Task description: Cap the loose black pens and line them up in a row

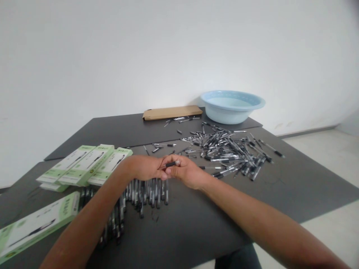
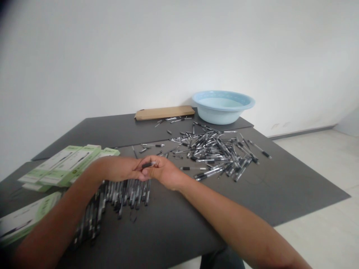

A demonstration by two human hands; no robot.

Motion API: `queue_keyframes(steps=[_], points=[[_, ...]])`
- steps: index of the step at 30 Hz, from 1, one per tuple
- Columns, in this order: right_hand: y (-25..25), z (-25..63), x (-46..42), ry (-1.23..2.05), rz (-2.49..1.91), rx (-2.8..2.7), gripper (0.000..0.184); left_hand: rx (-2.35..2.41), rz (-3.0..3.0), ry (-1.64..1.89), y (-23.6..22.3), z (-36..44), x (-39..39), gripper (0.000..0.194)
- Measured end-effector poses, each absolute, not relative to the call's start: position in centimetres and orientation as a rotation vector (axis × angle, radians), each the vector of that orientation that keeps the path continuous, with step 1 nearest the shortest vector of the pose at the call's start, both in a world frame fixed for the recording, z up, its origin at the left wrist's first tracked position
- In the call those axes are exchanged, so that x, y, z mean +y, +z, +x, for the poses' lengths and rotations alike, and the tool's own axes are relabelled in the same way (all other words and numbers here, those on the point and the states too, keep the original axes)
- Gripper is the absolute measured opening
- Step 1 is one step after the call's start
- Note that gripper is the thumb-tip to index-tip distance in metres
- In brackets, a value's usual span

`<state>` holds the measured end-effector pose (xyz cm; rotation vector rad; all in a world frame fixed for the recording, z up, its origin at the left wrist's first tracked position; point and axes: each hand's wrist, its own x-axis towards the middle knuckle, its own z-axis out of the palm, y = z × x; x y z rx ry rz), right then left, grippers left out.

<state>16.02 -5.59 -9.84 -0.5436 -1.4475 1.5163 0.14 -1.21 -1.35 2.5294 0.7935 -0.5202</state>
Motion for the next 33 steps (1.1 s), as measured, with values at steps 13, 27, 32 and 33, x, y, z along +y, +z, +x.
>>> queue_keyframes(steps=[13, 27, 32, 33], points=[[-9.7, 22.4, 3.0, -0.061, -1.785, -2.553, 0.023, 1.077, 2.466, -0.878, -1.0, 0.0, -1.5, 0.071], [-10.6, 19.5, 3.5, -0.231, -1.683, -2.674, 0.025, 1.041, 2.47, -0.932, -1.3, -0.1, -1.1, 0.07], [-9.6, 20.2, 4.0, -0.226, -1.562, -2.753, 0.023, 1.02, 2.508, -0.935, -1.2, -0.2, -1.0, 0.068], [-9.3, 20.4, 4.0, -0.229, -1.546, -2.752, 0.025, 1.011, 2.514, -0.935, -1.2, -0.2, -0.9, 0.068]])
